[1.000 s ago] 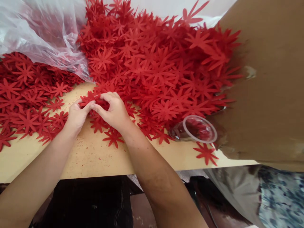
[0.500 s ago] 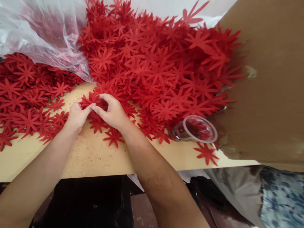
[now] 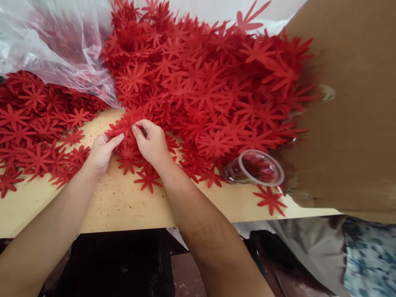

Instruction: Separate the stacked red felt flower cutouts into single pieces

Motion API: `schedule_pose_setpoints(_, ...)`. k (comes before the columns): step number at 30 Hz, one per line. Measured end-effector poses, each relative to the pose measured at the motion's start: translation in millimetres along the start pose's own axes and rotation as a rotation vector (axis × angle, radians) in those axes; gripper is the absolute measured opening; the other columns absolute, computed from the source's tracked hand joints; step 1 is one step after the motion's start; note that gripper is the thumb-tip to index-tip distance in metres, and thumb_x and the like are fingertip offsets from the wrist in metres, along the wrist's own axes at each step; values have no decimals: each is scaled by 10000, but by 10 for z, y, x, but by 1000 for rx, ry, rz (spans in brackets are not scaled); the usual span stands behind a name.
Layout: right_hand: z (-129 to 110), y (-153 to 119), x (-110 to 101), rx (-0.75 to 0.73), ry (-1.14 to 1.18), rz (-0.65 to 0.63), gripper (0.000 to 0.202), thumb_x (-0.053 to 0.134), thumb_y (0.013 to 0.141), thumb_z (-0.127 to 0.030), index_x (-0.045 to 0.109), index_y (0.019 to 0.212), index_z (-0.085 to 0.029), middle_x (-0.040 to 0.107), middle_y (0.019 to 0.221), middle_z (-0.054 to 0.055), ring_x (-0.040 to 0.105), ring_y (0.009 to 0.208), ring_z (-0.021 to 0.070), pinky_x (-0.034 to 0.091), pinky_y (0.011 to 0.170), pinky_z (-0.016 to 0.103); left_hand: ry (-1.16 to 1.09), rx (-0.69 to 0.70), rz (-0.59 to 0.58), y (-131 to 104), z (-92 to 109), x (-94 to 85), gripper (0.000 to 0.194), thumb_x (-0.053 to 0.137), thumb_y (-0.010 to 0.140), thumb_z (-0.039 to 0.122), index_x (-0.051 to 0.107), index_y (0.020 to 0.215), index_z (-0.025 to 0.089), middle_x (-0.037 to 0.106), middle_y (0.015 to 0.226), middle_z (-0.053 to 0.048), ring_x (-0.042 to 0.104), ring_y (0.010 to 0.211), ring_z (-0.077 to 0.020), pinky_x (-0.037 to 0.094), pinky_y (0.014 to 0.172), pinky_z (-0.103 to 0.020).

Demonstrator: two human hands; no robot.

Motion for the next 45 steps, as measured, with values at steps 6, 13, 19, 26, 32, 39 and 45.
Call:
schedule_pose_setpoints(6,12,48,-203,15,30,178,115,531,773,-211,458,686,-193,482,601,-45,452,530,77,392,548,237,45,13,57,36,-31,-48,277,721,624,336,627,808,152,693,769,-13,631,683,-136,517,712,-289)
schedule_pose_setpoints(13,37,40,-240,27,-110,167,255,441,845,-349,411,636,-205,377,499,-63,379,456,76,344,485,235,28,-11,77,30,-34,-74,254,650,705,372,584,839,166,678,807,-20,645,808,-165,519,750,-303)
schedule_pose_setpoints(19,121,49,-329,-66,-389,236,234,558,750,-319,503,925,-174,558,870,58,554,752,161,482,696,345,25,-111,125,47,-65,-106,67,483,770,150,545,790,161,634,658,16,625,641,-120,516,624,-254)
schedule_pose_setpoints(26,-342,-111,-57,-326,-595,50,500,500,805,-441,446,1228,-180,493,1202,132,447,1151,267,389,971,491,98,-77,125,55,-51,-70,46,569,725,103,577,727,148,618,631,29,567,583,-73,489,664,-221)
schedule_pose_setpoints(32,-229,-91,40,-244,-585,-36,384,565,761,-287,544,1114,-137,583,1060,127,541,1004,245,436,915,446,146,-23,124,53,-25,-100,170,557,784,283,583,687,147,581,584,24,538,564,-80,467,607,-217)
schedule_pose_setpoints(39,-255,-10,-164,-236,-600,117,241,474,794,-217,606,967,-114,597,953,128,548,935,231,441,880,420,283,58,86,100,13,-122,101,578,748,240,621,716,155,628,657,16,556,615,-85,473,676,-225)
schedule_pose_setpoints(45,-640,-203,213,-535,-563,-67,346,524,789,-392,592,1027,-150,592,1082,101,472,1060,224,364,985,433,233,174,32,112,67,-93,178,691,630,245,610,776,182,632,779,14,583,728,-104,481,740,-241)
Point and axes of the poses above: each hand's wrist, its own y-axis towards the middle knuckle, its own x-axis out of the palm, z = x × y, the point moved 7 cm from there along y, towards the middle knuckle
